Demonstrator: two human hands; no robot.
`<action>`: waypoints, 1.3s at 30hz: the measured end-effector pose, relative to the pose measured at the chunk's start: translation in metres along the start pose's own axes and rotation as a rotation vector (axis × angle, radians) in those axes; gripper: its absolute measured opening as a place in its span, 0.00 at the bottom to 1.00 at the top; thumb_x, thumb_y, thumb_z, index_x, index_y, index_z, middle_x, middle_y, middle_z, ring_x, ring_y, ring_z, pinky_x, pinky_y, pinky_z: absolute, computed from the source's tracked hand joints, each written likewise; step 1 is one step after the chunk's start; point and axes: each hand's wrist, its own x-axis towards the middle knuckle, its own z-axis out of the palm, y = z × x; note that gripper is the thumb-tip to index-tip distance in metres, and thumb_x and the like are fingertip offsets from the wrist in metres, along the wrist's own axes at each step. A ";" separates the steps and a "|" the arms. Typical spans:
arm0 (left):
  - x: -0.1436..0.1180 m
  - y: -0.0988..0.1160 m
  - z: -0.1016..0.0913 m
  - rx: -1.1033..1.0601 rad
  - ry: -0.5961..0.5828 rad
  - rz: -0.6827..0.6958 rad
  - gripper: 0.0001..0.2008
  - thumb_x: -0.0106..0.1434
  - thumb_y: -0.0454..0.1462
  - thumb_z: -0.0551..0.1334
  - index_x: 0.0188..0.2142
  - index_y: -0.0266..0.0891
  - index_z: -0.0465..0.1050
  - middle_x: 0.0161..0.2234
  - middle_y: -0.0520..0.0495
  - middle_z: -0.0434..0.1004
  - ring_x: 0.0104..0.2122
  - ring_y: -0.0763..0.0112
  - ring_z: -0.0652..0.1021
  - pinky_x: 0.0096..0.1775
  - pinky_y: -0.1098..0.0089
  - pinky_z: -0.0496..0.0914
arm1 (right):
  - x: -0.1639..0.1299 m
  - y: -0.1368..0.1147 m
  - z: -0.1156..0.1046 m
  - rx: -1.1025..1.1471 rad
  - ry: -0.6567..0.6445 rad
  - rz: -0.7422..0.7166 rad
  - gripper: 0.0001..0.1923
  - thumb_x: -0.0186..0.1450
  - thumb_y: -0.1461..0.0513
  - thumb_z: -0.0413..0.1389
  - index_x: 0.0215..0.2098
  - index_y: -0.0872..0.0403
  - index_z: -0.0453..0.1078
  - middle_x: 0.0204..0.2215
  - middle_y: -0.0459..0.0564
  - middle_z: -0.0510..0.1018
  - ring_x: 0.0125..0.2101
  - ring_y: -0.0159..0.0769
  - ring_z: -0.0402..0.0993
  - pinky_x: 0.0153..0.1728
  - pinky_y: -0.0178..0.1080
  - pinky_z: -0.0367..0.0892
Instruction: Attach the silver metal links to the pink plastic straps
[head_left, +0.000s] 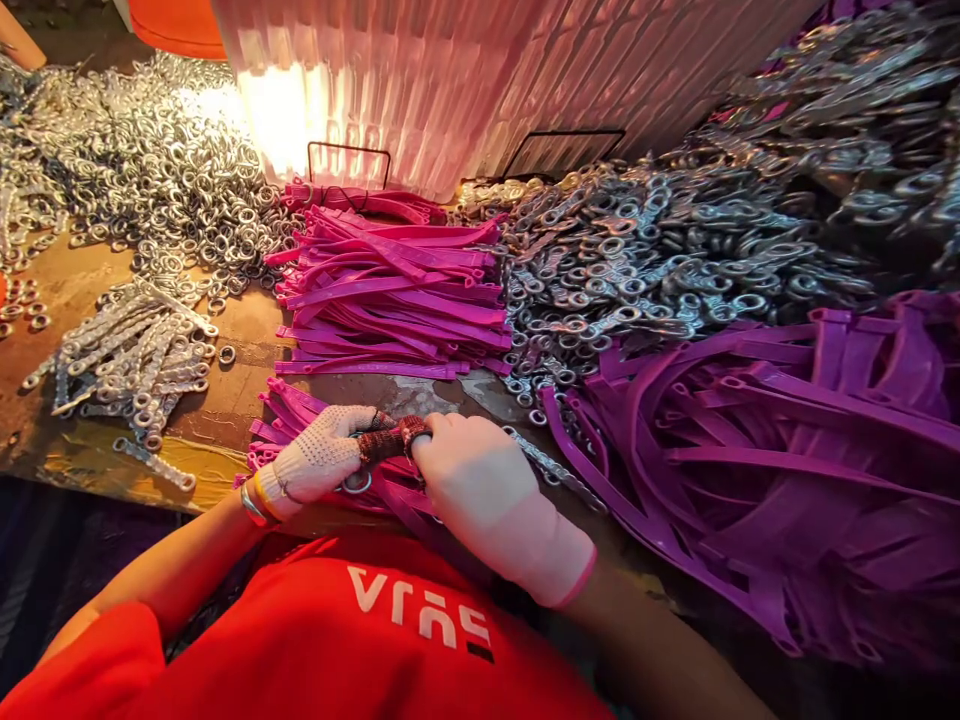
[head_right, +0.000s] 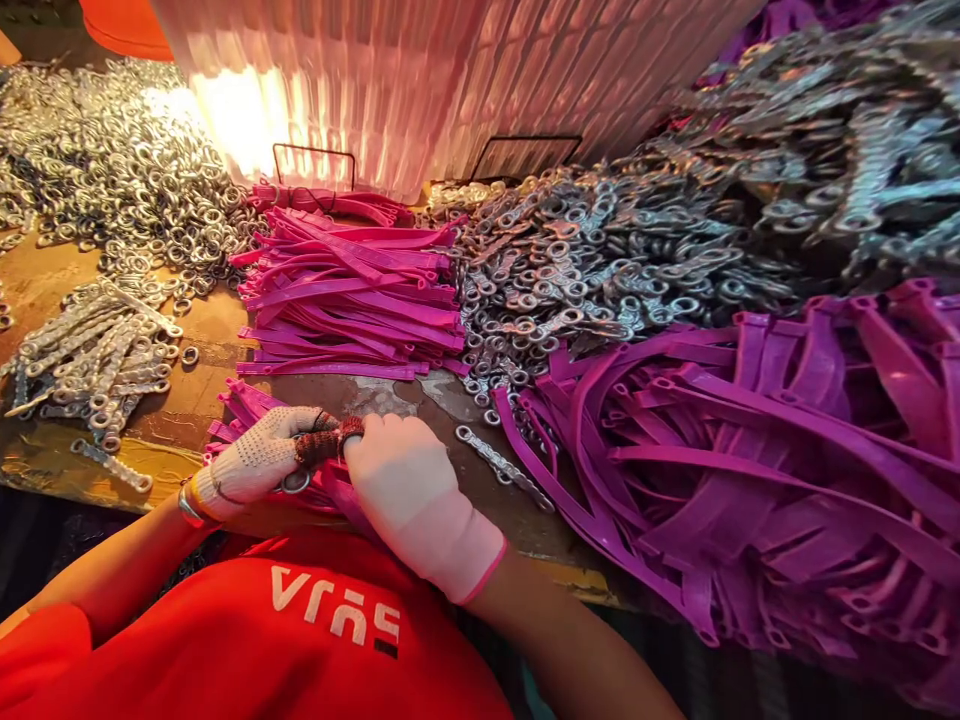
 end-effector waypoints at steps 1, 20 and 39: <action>0.003 -0.004 0.000 -0.041 -0.018 0.001 0.20 0.60 0.52 0.65 0.29 0.36 0.68 0.18 0.56 0.64 0.15 0.82 0.61 0.18 0.78 0.53 | 0.000 0.000 -0.002 -0.019 -0.011 -0.002 0.10 0.63 0.69 0.52 0.28 0.57 0.73 0.29 0.60 0.76 0.29 0.42 0.70 0.27 0.41 0.49; 0.018 -0.010 -0.002 0.080 -0.033 0.027 0.21 0.63 0.53 0.61 0.31 0.36 0.70 0.21 0.55 0.64 0.18 0.80 0.62 0.20 0.77 0.55 | 0.009 0.019 0.009 0.163 -0.132 0.127 0.16 0.61 0.71 0.50 0.45 0.57 0.73 0.40 0.58 0.80 0.38 0.44 0.75 0.36 0.39 0.61; -0.026 0.068 -0.052 0.170 -0.118 -0.264 0.16 0.52 0.44 0.71 0.35 0.33 0.81 0.14 0.52 0.66 0.11 0.81 0.57 0.13 0.78 0.49 | -0.031 0.056 0.020 0.084 0.176 -0.041 0.10 0.64 0.66 0.53 0.40 0.57 0.75 0.24 0.50 0.77 0.25 0.36 0.70 0.28 0.39 0.50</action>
